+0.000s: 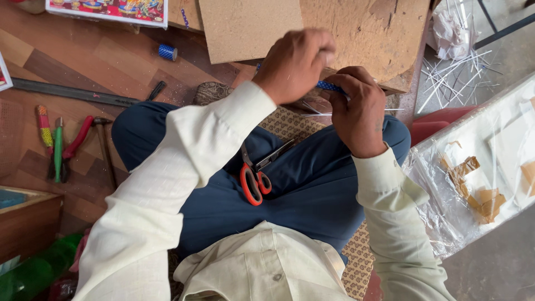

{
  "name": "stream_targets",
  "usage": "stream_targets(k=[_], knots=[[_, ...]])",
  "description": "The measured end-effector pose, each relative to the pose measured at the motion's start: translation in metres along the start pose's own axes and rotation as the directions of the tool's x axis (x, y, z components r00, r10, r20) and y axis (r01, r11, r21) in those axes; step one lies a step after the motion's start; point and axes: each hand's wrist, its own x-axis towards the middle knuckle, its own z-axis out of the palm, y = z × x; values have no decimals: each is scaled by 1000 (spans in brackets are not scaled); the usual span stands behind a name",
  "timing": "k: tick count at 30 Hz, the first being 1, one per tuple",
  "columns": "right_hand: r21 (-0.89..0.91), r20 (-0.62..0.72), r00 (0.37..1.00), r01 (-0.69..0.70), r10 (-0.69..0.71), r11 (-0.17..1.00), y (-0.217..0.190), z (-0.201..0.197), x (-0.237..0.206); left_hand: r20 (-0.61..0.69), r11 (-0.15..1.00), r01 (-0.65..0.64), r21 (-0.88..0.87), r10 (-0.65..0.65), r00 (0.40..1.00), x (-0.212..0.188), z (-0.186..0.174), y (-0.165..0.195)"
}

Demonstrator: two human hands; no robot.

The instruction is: The person sits on the floor and decorates printed religious images by applying blue patterned tape to the edges. They use scissors to cut the tape and a stapler to secure it, handling multiple prints one at a time.

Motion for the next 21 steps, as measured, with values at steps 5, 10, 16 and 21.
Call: stream_targets(k=[5, 10, 16, 21], knots=[[-13, 80, 997, 5, -4, 1000, 10, -4, 8, 53, 970, -173, 171, 166, 985, -24, 5, 15], [-96, 210, 975, 92, -70, 991, 23, -8, 9, 93, 889, -238, 391, 219, 971, -26, 11, 10], [-194, 297, 951, 151, -89, 969, 13, -29, 27, -5, 895, -212, 393, 232, 973, -17, -10, 42], [-196, 210, 965, 198, -156, 960, -31, -113, 41, -387, 969, -154, 195, 220, 896, -46, -60, 108]])
